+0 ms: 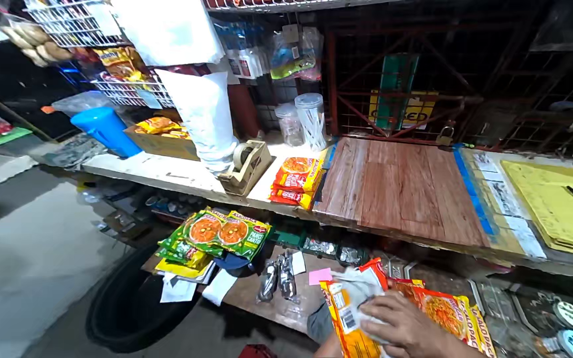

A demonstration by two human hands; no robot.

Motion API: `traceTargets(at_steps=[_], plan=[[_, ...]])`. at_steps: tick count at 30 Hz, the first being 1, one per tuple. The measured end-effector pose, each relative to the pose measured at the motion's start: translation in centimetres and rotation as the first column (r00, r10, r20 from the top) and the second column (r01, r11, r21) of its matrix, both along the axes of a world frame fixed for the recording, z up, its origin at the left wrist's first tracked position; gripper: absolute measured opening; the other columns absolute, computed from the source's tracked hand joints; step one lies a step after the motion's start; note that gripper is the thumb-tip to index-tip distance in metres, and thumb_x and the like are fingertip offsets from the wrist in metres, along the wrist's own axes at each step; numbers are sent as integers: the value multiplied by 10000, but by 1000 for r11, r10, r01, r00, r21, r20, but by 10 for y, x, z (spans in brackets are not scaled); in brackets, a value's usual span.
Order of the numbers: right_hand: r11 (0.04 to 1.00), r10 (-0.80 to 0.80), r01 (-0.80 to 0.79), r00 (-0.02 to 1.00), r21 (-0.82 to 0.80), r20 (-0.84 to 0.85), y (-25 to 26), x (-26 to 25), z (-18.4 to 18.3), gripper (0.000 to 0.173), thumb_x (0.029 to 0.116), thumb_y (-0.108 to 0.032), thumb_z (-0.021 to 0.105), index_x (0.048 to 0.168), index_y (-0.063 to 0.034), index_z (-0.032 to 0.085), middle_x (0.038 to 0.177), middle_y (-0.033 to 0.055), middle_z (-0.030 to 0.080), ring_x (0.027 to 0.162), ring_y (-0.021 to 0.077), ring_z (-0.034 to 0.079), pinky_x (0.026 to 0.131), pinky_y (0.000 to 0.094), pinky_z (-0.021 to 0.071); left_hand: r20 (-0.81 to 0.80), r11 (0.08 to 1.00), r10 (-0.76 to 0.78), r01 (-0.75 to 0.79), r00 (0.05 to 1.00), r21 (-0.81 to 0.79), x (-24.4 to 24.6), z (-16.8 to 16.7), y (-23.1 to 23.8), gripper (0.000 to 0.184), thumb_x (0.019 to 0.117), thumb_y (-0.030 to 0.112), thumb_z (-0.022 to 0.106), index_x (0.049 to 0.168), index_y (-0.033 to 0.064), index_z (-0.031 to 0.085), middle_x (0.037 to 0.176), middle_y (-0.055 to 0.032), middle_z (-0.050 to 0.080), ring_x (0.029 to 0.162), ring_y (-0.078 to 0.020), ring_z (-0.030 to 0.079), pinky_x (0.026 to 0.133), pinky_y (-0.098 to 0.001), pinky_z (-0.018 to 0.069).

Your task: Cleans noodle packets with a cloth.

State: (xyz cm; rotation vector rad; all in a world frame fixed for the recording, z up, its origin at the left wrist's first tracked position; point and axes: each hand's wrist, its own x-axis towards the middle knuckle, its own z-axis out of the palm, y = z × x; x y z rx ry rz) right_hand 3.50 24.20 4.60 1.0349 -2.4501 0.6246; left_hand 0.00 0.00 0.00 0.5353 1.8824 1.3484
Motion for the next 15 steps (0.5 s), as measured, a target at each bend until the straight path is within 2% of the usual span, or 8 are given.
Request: traceTargets(at_steps=[2,5,7,9,10,11,13,15], plan=[[982,-181,178,983,-63,-37,21,-2,-14,296,954,-279,613,1219,-225,731,1257,44,716,1113,251,685,919,448,560,53,1000,-12,10,999,25,-1,10,-6,366,959,45,618,1268,-145,571,1167,-182,698,1071,-112,656,983,-273,500],[871,-405,398,914,-290,38,44,-11,-8,316,948,-275,579,1172,-140,756,1192,60,739,1105,197,680,966,361,543,134,998,-29,21,991,60,2,14,-13,320,977,81,613,1228,-118,616,1133,-144,720,1038,-80,663,955,-259,505],[831,-376,367,925,-417,65,38,-16,21,328,984,-316,553,1210,-142,714,1218,42,720,1182,120,632,1036,264,491,146,992,-32,14,989,125,2,20,-9,291,959,71,621,1173,-125,630,1071,-135,724,983,-64,665,905,-247,516],[892,-256,255,966,-373,48,14,-13,42,334,1004,-344,554,1248,-167,699,1282,42,699,1283,150,591,1110,325,451,234,997,12,-31,972,74,3,72,12,238,960,-40,560,1168,-139,621,1046,-106,729,959,-24,655,911,-203,500],[938,-202,204,979,-281,36,0,-13,45,344,984,-356,573,1259,-191,700,1315,43,686,1314,196,575,1124,400,437,383,990,143,-136,913,-45,4,110,32,215,991,-102,435,1131,-101,598,949,-63,693,866,-5,614,855,-167,484],[972,-171,175,985,-158,38,-12,-13,44,380,959,-404,602,1279,-220,690,1359,39,665,1343,245,556,1122,481,427,485,959,284,-237,828,-156,4,131,49,253,1043,-70,303,1037,28,536,815,13,638,747,26,584,759,-136,498],[983,-182,184,980,-24,85,-22,-18,33,492,899,-507,650,1316,-247,671,1389,44,647,1341,292,559,1070,548,457,666,905,366,-417,650,-89,4,114,50,360,1096,47,159,989,109,497,727,46,576,667,-6,561,670,-187,507],[970,-207,227,959,-88,193,-10,-24,29,494,882,-463,685,1292,-189,701,1326,78,680,1254,283,626,1004,502,532,748,892,159,-418,644,170,1,58,30,449,1108,166,100,1090,112,545,834,50,677,785,-20,651,754,-231,562]])
